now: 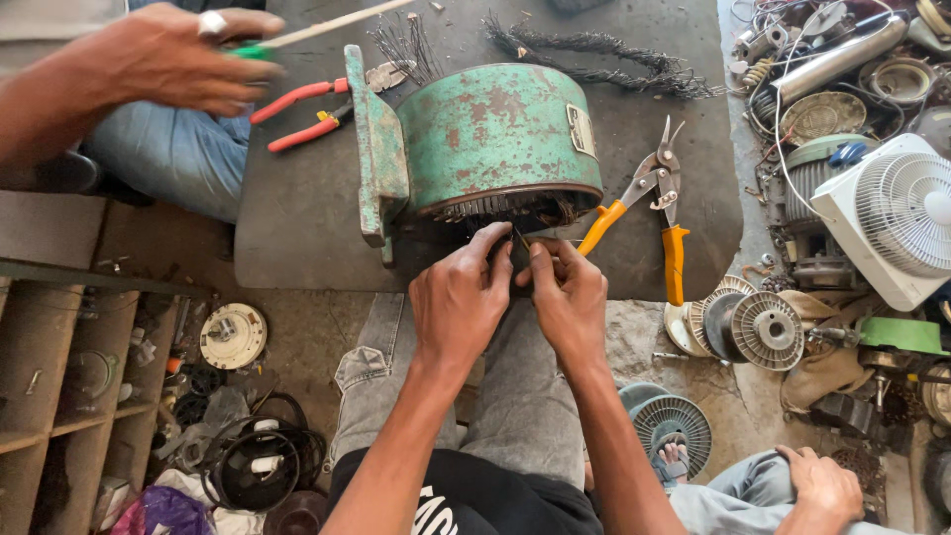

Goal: The person uses a screwdriver to adjust and manipulate wires inside a green cylindrical motor component clamped to a workbench. They repeatedly insert the tool into the winding area, reposition the motor, and continue working on the internal connections while another person works nearby.

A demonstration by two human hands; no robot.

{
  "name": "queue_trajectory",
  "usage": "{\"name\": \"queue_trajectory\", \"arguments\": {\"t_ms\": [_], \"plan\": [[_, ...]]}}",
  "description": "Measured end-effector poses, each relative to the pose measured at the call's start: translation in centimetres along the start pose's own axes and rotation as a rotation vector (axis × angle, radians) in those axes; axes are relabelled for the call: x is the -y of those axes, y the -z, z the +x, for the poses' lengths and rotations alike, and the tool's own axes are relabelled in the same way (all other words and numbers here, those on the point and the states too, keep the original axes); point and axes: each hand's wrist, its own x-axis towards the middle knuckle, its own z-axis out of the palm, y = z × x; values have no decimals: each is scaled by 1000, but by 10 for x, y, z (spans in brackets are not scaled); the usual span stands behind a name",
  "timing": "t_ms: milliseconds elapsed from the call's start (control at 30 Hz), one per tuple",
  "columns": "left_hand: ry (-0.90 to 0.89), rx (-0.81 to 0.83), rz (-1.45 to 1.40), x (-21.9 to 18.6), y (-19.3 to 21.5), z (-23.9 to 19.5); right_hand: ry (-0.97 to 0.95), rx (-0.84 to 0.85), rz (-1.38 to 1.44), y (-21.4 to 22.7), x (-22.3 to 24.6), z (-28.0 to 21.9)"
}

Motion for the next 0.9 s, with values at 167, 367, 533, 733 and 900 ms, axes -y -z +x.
{"name": "queue_trajectory", "arguments": {"t_ms": [167,367,533,733,900], "plan": [[14,47,-19,1,3,1,-160,110,472,1,-12,0],[10,64,-19,3,5,1,-94,208,697,5,-18,-9],[-49,1,56,-1,-2,3,-44,95,488,17,-18,-5],[-161,-170,82,0,-14,3,-87,47,396,33,-27,-24],[-165,-228,90,2,-18,3,-142,44,391,34,-35,-36]]}}
